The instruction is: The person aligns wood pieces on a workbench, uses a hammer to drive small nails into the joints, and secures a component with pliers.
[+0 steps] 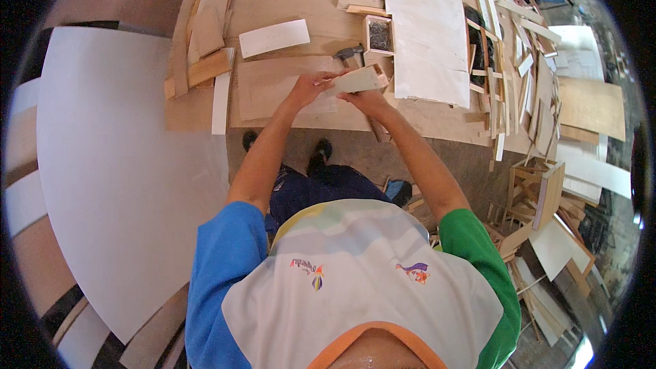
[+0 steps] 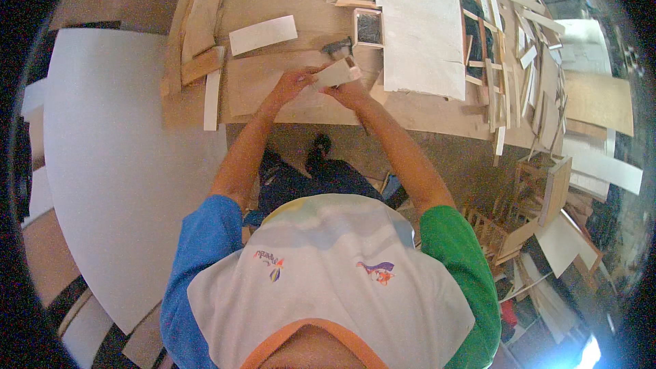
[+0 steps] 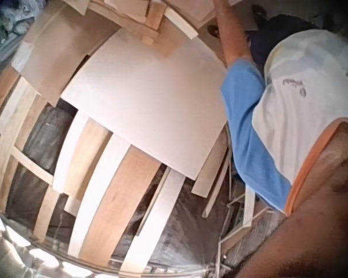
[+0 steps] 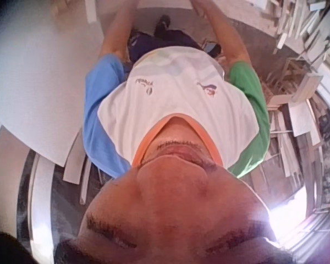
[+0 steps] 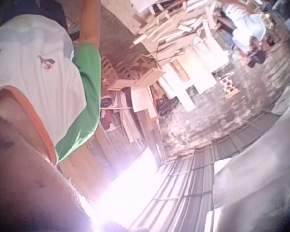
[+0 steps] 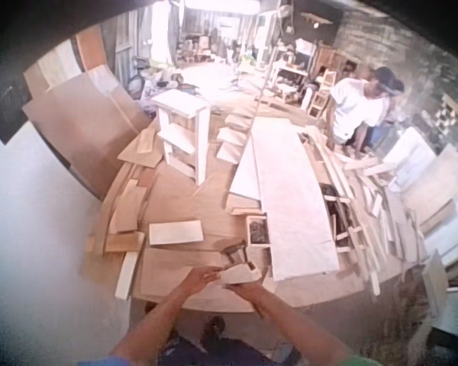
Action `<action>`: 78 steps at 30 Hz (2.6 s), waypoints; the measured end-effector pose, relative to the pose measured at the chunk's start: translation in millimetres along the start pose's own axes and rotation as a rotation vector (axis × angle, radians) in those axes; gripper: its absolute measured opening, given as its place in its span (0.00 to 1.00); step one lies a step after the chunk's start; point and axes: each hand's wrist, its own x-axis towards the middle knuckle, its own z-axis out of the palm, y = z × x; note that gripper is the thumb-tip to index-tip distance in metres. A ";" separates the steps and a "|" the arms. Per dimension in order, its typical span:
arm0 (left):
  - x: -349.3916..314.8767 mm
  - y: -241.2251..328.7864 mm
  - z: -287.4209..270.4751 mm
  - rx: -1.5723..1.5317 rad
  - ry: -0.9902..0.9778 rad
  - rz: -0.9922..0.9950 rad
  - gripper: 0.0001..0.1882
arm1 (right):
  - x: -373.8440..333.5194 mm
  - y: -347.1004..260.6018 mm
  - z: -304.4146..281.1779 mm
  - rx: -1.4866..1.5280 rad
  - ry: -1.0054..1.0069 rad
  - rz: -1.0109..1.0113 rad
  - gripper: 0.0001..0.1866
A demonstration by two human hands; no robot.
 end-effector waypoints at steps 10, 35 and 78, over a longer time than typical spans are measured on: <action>-30.6 -51.6 4.8 0.456 0.097 0.030 0.33 | 8.1 20.3 15.5 0.101 -0.112 0.241 0.28; -36.0 -50.6 1.9 0.526 0.048 0.119 0.40 | 10.6 59.8 44.0 -0.422 -0.168 0.066 0.26; -130.7 -55.4 -79.8 0.625 0.740 -0.360 0.35 | 11.1 39.5 44.2 -0.505 -0.181 0.011 0.19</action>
